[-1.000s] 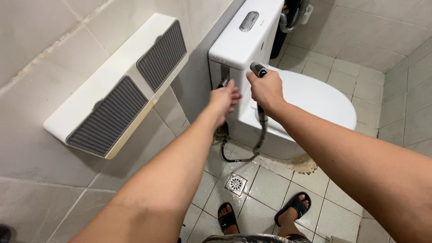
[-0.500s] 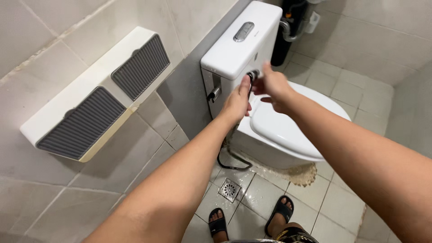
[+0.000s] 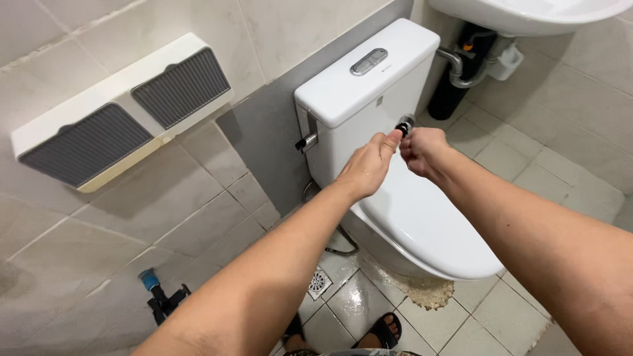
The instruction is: The person uses a handheld bidet sprayer to rinse the toilet seat, lid, and bowl. They lift the seat to spray the underside and the interior of the bowl, then rinse the floor around the base.
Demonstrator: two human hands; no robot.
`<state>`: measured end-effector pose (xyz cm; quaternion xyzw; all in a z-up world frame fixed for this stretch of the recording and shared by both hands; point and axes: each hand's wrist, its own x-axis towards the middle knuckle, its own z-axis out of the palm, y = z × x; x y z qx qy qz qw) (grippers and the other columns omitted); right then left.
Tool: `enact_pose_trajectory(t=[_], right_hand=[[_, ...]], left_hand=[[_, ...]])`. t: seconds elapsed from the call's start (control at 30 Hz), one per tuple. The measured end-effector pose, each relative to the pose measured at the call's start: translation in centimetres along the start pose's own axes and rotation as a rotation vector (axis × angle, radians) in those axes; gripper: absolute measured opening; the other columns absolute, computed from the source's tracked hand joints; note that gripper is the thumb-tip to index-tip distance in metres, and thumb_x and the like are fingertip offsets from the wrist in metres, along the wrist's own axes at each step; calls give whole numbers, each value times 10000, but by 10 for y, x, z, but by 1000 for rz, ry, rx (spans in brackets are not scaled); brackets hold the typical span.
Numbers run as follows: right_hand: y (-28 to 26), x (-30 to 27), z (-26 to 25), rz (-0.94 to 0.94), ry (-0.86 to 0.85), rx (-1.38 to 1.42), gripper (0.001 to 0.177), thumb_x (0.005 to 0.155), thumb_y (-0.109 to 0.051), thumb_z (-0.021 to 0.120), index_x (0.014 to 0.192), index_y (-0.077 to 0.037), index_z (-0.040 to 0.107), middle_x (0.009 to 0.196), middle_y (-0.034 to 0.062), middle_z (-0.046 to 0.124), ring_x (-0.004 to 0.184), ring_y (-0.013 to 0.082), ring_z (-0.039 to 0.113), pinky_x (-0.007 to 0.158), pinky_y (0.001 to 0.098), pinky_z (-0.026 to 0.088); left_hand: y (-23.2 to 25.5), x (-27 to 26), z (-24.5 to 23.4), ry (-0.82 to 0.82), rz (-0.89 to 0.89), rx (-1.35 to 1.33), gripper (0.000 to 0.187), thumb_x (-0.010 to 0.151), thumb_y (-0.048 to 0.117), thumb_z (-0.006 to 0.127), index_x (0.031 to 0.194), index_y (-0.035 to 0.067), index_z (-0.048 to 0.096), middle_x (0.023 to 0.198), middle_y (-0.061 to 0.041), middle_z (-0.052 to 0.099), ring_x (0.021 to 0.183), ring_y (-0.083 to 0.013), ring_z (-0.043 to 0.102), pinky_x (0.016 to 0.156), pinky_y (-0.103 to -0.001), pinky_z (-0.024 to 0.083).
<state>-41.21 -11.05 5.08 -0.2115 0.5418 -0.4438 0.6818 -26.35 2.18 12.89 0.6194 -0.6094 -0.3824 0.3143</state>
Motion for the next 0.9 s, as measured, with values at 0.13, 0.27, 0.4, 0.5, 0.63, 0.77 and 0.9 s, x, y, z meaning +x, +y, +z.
enact_pose_trajectory(t=[0.13,0.27,0.4,0.5,0.63,0.77,0.9], right_hand=[[-2,-34,22,-37,-90,-226,391,1045,-385,420,734,-150,453,642,7,424,478,124,337,431,300,266],[-1,-85,60,-104,-118,-231,479,1029,-531,407,770,-162,570,660,0,513,550,121,461,511,302,411],[23,-112,72,-169,-260,-440,365,998,-402,521,888,-79,649,772,-4,624,667,102,545,613,282,439],[32,-105,76,-392,-147,-503,404,982,-357,613,889,36,646,733,88,607,621,174,539,558,349,435],[36,-102,65,-370,64,-304,217,905,-201,554,828,-1,585,690,90,612,580,189,598,496,362,443],[14,-105,62,-349,140,-279,150,889,-139,593,775,-53,546,607,84,538,510,184,543,463,351,442],[9,-111,55,-352,50,-353,240,900,-161,658,732,-25,554,580,71,528,467,191,518,445,351,433]], left_hand=[[-13,5,7,37,-144,32,784,984,689,194,1280,70,574,1207,-256,695,1194,-433,624,1018,-507,460],[-49,30,4,89,-260,-195,736,997,696,192,1356,134,503,1242,-201,596,1142,-358,552,955,-509,436],[-87,49,7,-17,-248,-620,664,998,577,186,1245,74,541,1055,-122,662,863,-237,596,752,-415,498],[-98,57,12,-153,-195,-767,621,982,482,238,1176,9,590,1042,-104,670,882,-198,607,757,-378,510],[-111,51,6,-188,-179,-632,432,978,363,384,1142,19,588,1090,-137,717,985,-193,625,913,-316,450],[-101,53,-12,-90,-178,-535,347,946,266,462,1113,32,657,1101,-118,710,927,-200,661,843,-397,509],[-80,46,-17,-132,-347,-499,334,947,291,529,1201,120,662,1084,-33,741,890,-155,701,785,-362,448]])
